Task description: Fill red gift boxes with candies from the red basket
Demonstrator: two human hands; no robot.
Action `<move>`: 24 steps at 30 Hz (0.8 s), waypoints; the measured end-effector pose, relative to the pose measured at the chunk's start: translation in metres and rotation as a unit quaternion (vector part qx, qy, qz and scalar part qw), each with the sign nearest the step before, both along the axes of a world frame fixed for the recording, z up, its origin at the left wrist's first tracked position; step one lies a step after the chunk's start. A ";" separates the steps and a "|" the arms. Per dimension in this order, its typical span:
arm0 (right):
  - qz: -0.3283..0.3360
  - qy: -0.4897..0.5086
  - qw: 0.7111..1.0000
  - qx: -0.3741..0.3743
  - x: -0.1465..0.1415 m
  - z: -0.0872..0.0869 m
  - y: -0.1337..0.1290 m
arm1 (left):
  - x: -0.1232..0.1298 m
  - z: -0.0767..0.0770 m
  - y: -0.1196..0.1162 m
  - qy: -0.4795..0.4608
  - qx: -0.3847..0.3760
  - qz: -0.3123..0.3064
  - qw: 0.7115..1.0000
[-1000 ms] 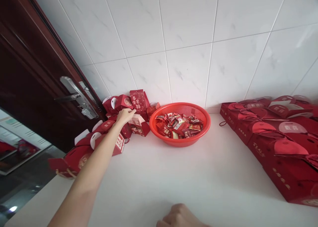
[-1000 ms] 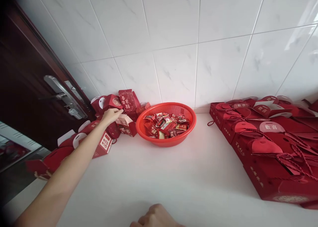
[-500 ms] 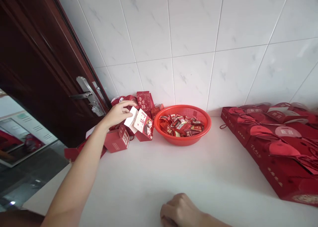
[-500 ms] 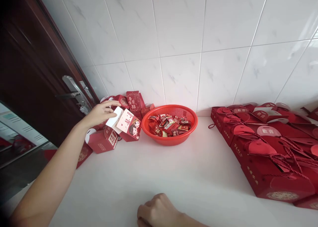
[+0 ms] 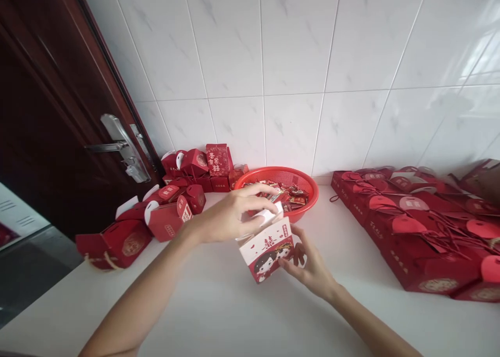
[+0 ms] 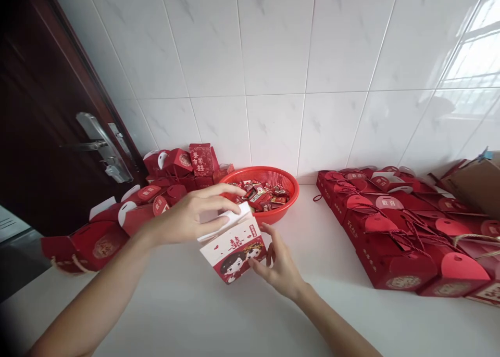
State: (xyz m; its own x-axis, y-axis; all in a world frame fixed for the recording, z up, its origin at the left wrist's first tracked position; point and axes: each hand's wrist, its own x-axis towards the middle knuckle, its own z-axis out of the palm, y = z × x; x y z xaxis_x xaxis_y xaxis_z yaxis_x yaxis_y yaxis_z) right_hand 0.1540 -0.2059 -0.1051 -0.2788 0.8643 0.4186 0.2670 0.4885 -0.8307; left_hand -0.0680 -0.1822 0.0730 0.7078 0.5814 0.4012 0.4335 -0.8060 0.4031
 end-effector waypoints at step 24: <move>-0.139 -0.156 0.892 0.401 0.025 0.022 -0.017 | 0.033 -0.065 0.020 -0.073 -0.195 -0.090 0.974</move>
